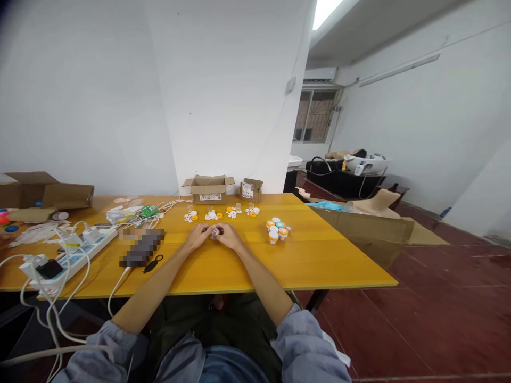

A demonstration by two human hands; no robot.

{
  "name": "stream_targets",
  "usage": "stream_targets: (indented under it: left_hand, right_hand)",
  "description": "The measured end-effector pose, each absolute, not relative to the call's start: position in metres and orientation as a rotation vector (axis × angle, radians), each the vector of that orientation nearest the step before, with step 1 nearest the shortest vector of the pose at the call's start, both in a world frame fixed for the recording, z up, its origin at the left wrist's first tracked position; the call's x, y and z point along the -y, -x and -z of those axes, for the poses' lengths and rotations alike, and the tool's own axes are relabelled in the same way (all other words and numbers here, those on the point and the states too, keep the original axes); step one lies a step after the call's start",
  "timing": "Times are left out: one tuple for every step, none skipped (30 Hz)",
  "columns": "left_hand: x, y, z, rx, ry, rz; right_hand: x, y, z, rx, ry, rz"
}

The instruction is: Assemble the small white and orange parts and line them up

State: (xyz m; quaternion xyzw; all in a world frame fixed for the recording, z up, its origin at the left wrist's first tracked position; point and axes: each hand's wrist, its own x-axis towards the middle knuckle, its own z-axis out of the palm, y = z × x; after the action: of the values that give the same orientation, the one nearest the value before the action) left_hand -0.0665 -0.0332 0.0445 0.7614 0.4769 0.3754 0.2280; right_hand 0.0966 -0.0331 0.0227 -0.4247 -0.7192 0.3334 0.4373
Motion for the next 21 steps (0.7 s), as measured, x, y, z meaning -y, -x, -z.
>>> stream_targets:
  left_hand:
    - [0.032, 0.067, -0.044, -1.332, -2.099, -1.026]
    - [0.032, 0.068, -0.043, -1.355, -2.096, -1.021]
    - [0.031, 0.068, -0.042, -1.379, -2.092, -1.016]
    - [0.031, 0.069, -0.041, -1.401, -2.088, -1.017]
    - [0.030, 0.069, -0.040, -1.416, -2.085, -1.024]
    - [0.030, 0.069, -0.039, -1.418, -2.083, -1.040]
    - [0.031, 0.069, -0.038, -1.402, -2.080, -1.062]
    - [0.031, 0.068, -0.038, -1.368, -2.075, -1.086]
    - [0.032, 0.068, -0.038, -1.316, -2.069, -1.104]
    - [0.034, 0.067, -0.039, -1.252, -2.066, -1.116]
    - [0.035, 0.067, -0.039, -1.186, -2.067, -1.116]
    - [0.036, 0.067, -0.040, -1.126, -2.075, -1.109]
    - [0.037, 0.067, -0.041, -1.079, -2.087, -1.098]
    - [0.038, 0.067, -0.042, -1.046, -2.102, -1.087]
    - [0.038, 0.067, -0.043, -1.027, -2.115, -1.080]
    - [0.038, 0.068, -0.043, -1.021, -2.123, -1.075]
    - [0.038, 0.068, -0.043, -1.030, -2.124, -1.073]
    - [0.037, 0.068, -0.043, -1.056, -2.119, -1.075]
    - [0.036, 0.068, -0.043, -1.100, -2.111, -1.080]
    - [0.035, 0.068, -0.042, -1.161, -2.102, -1.087]
    - [0.034, 0.068, -0.041, -1.231, -2.094, -1.092]
  right_hand:
    - [0.034, -0.096, -0.023, 1.791, 1.055, -0.825]
    - [0.034, -0.096, -0.024, 1.794, 1.055, -0.819]
    - [0.035, -0.096, -0.025, 1.796, 1.056, -0.812]
    - [0.036, -0.095, -0.026, 1.795, 1.054, -0.806]
    - [0.037, -0.095, -0.026, 1.794, 1.053, -0.802]
    - [0.037, -0.095, -0.027, 1.792, 1.055, -0.799]
    - [0.037, -0.095, -0.027, 1.791, 1.060, -0.797]
    - [0.038, -0.095, -0.028, 1.789, 1.070, -0.794]
    - [0.037, -0.095, -0.028, 1.787, 1.080, -0.791]
    - [0.037, -0.096, -0.028, 1.784, 1.087, -0.787]
    - [0.037, -0.096, -0.028, 1.781, 1.088, -0.784]
    - [0.037, -0.096, -0.029, 1.776, 1.082, -0.786]
    - [0.037, -0.096, -0.029, 1.770, 1.074, -0.791]
    - [0.038, -0.096, -0.030, 1.764, 1.070, -0.797]
    - [0.039, -0.096, -0.030, 1.759, 1.071, -0.800]
    - [0.040, -0.096, -0.031, 1.756, 1.078, -0.799]
    - [0.041, -0.095, -0.032, 1.758, 1.091, -0.794]
    - [0.042, -0.095, -0.032, 1.765, 1.106, -0.784]
    - [0.043, -0.095, -0.032, 1.776, 1.120, -0.770]
    - [0.044, -0.094, -0.032, 1.788, 1.133, -0.752]
    - [0.044, -0.094, -0.032, 1.800, 1.145, -0.732]
